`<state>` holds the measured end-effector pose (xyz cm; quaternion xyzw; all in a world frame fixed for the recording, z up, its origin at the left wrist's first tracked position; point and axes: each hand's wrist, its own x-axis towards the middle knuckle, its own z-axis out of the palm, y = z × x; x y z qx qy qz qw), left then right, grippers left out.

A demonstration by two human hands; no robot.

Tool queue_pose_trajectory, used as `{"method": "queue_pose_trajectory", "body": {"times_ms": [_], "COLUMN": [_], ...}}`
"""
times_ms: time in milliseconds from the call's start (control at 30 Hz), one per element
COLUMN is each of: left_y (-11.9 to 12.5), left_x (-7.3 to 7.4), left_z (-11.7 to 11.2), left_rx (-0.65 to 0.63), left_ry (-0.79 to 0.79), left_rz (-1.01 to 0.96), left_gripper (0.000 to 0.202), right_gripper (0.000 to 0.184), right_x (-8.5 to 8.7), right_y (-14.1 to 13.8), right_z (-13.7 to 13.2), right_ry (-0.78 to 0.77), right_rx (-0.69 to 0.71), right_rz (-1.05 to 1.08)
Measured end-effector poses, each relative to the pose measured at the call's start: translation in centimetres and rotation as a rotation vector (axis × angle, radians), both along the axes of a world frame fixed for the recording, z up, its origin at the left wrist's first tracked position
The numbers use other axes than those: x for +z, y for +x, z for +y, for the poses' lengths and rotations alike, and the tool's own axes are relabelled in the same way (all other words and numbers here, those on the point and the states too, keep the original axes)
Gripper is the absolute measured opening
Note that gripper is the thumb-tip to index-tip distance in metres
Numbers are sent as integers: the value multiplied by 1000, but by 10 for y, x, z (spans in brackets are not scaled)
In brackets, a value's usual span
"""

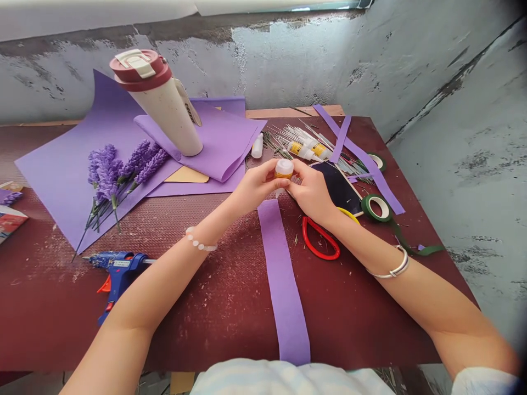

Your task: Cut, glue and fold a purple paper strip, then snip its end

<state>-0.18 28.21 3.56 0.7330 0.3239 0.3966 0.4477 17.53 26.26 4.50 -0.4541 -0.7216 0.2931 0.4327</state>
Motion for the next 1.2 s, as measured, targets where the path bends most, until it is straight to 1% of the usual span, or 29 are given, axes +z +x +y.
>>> {"method": "queue_pose_trajectory", "body": {"times_ms": [100,233,267,367,467,533,633,700,767,867,967,1100,1200], "left_y": [2,5,5,3,0,-2,-3,-3,-3,-4,-5,-2,0], "left_x": [1,3,4,10,18,22,24,23,22,21,23,25,24], "left_z": [-2,-4,-5,-5,-3,-3,-3,-4,-5,-5,-5,-6,-7], "left_rx": [33,41,39,58,74,58,34,13,-20,-75,-112,-184,-177], "left_ry": [4,-7,-15,-24,-21,-33,-102,-181,-242,-275,-273,-260,-266], "left_rz": [15,6,8,45,73,39,-43,-71,-88,-107,-89,-50,-30], "left_gripper": [50,47,46,42,46,50,56,60,64,66,61,53,49], "right_gripper": [9,4,7,22,31,36,39,36,39,50,50,46,50], "right_x": [0,1,2,3,7,11,15,16,15,15,13,4,-4], "right_y": [-1,-1,0,1,2,4,8,10,11,12,14,16,13], "right_z": [-1,-2,-2,-1,3,6,10,11,10,8,8,8,7], "right_ry": [-7,-30,-36,-57,-101,-160,-323,-419,-476,-524,-517,-502,-473], "right_rx": [-11,-20,-23,-9,78,183,348,389,378,360,339,234,176], "right_rz": [5,0,3,1,31,129,297,378,429,444,424,424,449]}}
